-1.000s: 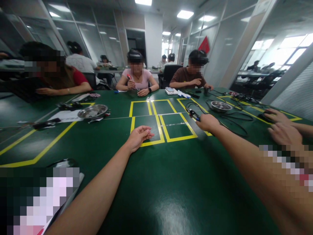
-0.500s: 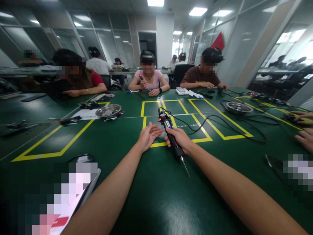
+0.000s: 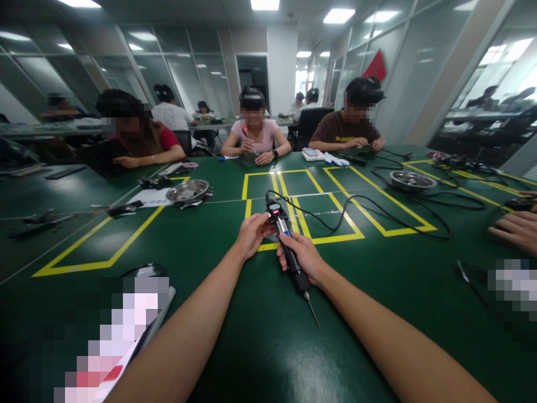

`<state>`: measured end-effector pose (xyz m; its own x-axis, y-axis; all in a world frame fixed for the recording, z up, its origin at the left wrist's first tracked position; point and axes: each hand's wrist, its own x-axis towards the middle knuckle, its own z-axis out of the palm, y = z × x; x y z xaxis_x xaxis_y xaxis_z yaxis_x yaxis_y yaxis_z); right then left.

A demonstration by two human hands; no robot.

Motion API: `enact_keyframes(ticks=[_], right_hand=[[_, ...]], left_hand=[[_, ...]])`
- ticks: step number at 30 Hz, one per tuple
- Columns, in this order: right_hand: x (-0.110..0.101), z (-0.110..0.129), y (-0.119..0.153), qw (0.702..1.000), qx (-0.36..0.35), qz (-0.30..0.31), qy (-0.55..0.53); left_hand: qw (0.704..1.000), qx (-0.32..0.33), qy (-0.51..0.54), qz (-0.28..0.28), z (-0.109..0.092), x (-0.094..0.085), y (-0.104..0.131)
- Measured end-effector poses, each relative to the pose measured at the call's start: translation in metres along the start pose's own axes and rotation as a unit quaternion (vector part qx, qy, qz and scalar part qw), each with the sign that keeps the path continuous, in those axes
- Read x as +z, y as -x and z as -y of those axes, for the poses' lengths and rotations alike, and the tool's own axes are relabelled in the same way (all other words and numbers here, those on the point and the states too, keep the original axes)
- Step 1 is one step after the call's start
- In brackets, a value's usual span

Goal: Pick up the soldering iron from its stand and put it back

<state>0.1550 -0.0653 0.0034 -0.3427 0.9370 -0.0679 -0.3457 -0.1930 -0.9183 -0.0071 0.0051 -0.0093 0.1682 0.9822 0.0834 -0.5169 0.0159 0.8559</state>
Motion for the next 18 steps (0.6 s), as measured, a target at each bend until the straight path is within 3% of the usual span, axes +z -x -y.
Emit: enact_keyframes(ticks=[6, 18], right_hand=[[0.0002, 0.0005, 0.0015, 1.0, 0.003, -0.004, -0.003], [-0.0059, -0.004, -0.0024, 1.0, 0.003, -0.007, -0.005]], left_hand=[[1.0, 0.007, -0.004, -0.03, -0.0007, -0.002, -0.0021], [0.998, -0.019, 0.052, -0.019, -0.0048, -0.0032, -0.0016]])
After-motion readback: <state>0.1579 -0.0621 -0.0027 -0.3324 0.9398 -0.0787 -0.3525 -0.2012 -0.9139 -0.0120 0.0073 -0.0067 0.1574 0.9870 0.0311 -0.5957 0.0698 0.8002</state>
